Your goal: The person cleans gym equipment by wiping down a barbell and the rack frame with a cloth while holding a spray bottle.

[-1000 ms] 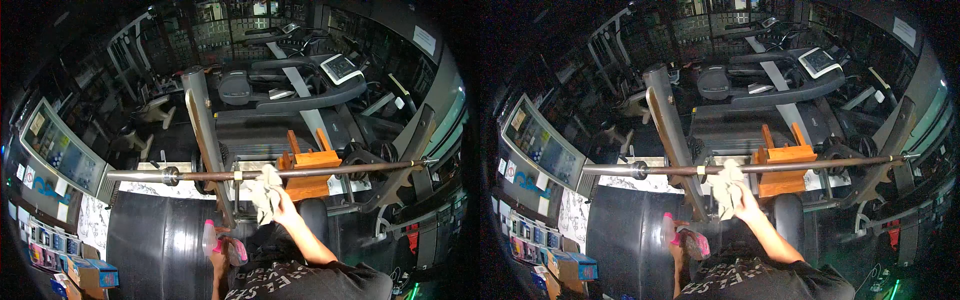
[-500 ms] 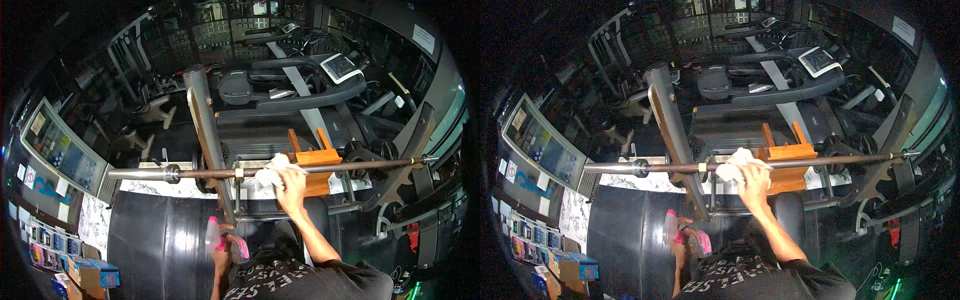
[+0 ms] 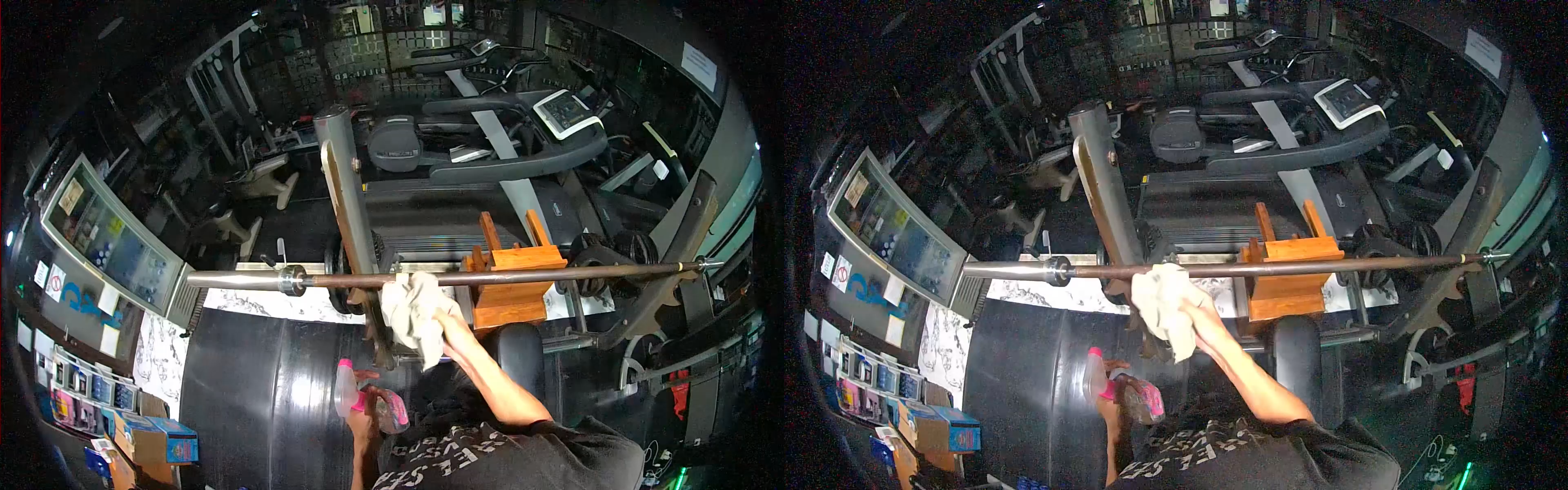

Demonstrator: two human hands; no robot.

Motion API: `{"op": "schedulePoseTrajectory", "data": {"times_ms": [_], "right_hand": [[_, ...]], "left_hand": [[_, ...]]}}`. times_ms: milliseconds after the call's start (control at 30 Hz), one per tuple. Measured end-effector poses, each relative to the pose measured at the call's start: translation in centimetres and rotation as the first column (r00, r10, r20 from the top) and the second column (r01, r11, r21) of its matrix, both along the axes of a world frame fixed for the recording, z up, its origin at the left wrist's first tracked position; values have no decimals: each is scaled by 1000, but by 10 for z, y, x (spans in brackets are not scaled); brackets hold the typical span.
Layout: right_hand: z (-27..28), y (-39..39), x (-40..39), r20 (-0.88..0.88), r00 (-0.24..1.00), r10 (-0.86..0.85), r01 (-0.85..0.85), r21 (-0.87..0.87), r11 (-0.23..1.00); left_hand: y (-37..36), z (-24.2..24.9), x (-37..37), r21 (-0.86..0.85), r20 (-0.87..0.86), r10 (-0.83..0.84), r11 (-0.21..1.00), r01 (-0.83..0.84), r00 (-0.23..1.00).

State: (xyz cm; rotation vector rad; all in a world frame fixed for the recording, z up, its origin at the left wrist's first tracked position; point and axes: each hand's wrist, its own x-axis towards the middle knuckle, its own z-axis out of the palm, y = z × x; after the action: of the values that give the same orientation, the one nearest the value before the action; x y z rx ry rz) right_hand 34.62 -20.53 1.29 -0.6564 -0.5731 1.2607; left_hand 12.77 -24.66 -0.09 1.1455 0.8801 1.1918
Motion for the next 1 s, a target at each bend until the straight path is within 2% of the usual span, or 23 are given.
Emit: {"op": "schedulePoseTrajectory", "data": {"times_ms": [33,67,133,200,267,300,367,500,567,600,700,733,767,833,867,900,967,1000], "right_hand": [[-6,-1,4,-217,975,38,-47,-37,998],[-18,0,8,-216,976,37,-45,-36,998],[-32,3,12,-536,784,313,-314,93,945],[-37,2,10,-565,763,315,-339,66,939],[-30,2,4,-625,716,311,-386,17,923],[-27,2,2,-625,716,311,-386,17,923],[-20,6,3,-797,500,340,-445,100,890],[-12,9,18,-777,526,344,-398,133,908],[-11,2,31,-622,692,367,-423,62,904],[-13,-3,37,-621,693,365,-421,62,905],[-23,-23,57,-542,838,55,-130,-101,986],[-24,-32,62,-544,838,-37,-24,-104,994],[-30,-45,68,-509,848,-146,121,-81,989],[-19,-67,70,-291,848,-443,419,-145,896],[-7,-70,66,-20,758,-651,644,-127,754],[7,-70,60,240,562,-791,820,-37,572],[-4,-68,70,583,274,-765,892,144,429],[-5,-65,74,691,137,-710,836,304,457]], "left_hand": [[1,1,1,27,24,-7,1000,7,1000],[2,2,2,54,47,-14,998,12,999],[2,3,4,65,68,-21,998,16,997],[5,-17,0,76,89,-24,997,17,996],[10,-54,-11,91,27,-80,993,77,996],[11,-56,-13,95,5,-98,991,97,995],[2,-8,-1,81,91,-55,996,48,994],[-2,-4,2,53,85,-22,998,17,996],[-2,-6,1,36,90,-46,998,43,995],[-2,-4,3,37,90,-50,998,47,995],[-3,4,7,62,123,-29,998,22,992],[-3,5,7,73,107,-50,996,42,993],[-3,5,7,83,92,-70,995,62,993],[-2,4,8,70,98,-56,996,49,994],[-3,2,9,58,99,-47,997,41,994],[-3,1,10,53,101,-48,998,42,994],[-5,-3,12,16,98,-68,998,67,993],[-5,-5,13,14,97,-73,997,72,993]]}}
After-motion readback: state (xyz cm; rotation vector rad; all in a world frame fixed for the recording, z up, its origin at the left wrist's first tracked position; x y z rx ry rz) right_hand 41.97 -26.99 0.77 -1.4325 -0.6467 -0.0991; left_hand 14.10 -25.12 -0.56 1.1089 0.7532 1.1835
